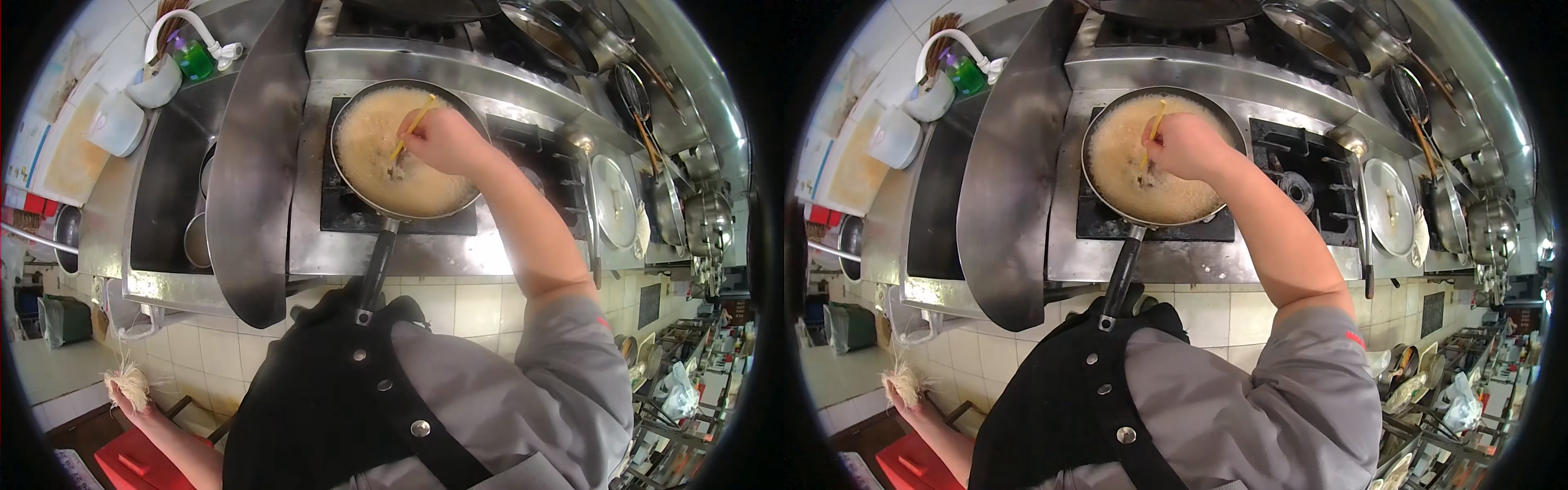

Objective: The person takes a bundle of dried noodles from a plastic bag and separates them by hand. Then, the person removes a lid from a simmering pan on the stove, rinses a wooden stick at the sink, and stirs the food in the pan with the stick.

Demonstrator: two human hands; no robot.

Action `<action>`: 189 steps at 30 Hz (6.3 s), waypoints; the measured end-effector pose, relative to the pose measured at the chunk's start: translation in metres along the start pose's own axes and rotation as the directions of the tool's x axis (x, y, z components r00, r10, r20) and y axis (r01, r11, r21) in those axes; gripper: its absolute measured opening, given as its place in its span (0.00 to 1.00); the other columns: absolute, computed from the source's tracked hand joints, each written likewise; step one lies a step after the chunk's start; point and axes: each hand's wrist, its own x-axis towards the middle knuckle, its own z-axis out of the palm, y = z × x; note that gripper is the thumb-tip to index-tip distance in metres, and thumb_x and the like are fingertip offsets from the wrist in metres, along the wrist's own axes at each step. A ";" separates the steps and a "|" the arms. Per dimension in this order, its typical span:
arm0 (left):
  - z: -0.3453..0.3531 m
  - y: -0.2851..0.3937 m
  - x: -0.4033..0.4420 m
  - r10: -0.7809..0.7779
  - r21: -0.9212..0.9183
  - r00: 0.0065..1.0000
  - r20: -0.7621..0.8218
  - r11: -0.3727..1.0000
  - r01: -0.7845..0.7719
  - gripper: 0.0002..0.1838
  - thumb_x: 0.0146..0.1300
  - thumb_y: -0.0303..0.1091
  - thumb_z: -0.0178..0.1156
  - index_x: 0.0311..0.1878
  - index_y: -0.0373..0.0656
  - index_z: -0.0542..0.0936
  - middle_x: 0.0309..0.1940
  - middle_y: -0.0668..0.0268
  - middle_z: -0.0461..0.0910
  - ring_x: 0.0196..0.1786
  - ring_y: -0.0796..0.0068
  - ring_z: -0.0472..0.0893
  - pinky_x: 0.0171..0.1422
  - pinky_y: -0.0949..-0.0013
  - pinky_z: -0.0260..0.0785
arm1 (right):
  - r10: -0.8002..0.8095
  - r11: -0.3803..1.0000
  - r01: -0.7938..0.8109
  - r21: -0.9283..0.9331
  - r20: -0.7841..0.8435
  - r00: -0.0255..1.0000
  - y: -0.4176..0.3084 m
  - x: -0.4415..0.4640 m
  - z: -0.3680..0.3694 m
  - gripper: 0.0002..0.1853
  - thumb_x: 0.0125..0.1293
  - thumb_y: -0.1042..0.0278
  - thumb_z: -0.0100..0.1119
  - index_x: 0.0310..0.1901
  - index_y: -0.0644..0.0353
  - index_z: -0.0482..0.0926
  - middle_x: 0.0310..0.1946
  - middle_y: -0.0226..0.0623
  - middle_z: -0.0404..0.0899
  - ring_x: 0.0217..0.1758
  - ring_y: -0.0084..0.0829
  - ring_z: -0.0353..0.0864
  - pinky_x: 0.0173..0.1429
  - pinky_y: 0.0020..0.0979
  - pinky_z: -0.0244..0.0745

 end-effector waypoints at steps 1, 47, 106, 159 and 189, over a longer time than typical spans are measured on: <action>0.006 -0.002 -0.003 0.011 -0.001 1.000 0.011 1.000 -0.011 0.15 0.69 0.44 0.55 0.50 0.42 0.75 0.43 0.59 0.80 0.43 0.60 0.82 0.49 0.55 0.79 | -0.004 1.000 0.004 0.006 0.001 1.000 -0.002 0.000 -0.001 0.11 0.62 0.62 0.54 0.36 0.59 0.81 0.31 0.47 0.82 0.38 0.49 0.81 0.44 0.44 0.74; 0.004 -0.006 -0.003 0.087 0.015 0.996 -0.013 0.996 -0.087 0.13 0.71 0.40 0.53 0.49 0.40 0.76 0.43 0.58 0.81 0.43 0.57 0.82 0.48 0.53 0.79 | 0.027 0.987 -0.025 -0.160 0.007 1.000 0.010 0.012 0.031 0.11 0.63 0.62 0.57 0.38 0.60 0.82 0.33 0.47 0.83 0.36 0.44 0.82 0.41 0.38 0.75; -0.012 -0.007 0.023 -0.141 -0.201 0.957 0.252 0.960 0.194 0.16 0.71 0.39 0.53 0.53 0.38 0.76 0.47 0.54 0.80 0.48 0.56 0.81 0.53 0.52 0.76 | 0.084 0.971 -0.104 -0.215 -0.102 0.991 -0.017 -0.012 -0.058 0.08 0.61 0.66 0.56 0.40 0.55 0.81 0.31 0.42 0.82 0.38 0.45 0.82 0.43 0.41 0.76; -0.012 -0.005 0.028 0.020 0.049 0.997 -0.071 0.999 -0.016 0.15 0.71 0.42 0.52 0.51 0.41 0.76 0.44 0.60 0.81 0.43 0.62 0.82 0.50 0.59 0.78 | 0.026 0.951 -0.009 -0.310 0.051 0.998 0.009 0.005 -0.032 0.08 0.62 0.66 0.57 0.40 0.56 0.81 0.31 0.41 0.84 0.35 0.42 0.82 0.42 0.39 0.76; 0.002 -0.003 0.024 0.059 0.053 0.996 -0.062 0.997 -0.055 0.16 0.69 0.41 0.54 0.50 0.38 0.74 0.42 0.58 0.80 0.41 0.63 0.82 0.47 0.60 0.79 | 0.135 0.991 -0.134 -0.016 0.034 0.990 0.034 0.004 -0.039 0.09 0.62 0.65 0.58 0.41 0.57 0.83 0.35 0.42 0.85 0.39 0.40 0.84 0.46 0.37 0.77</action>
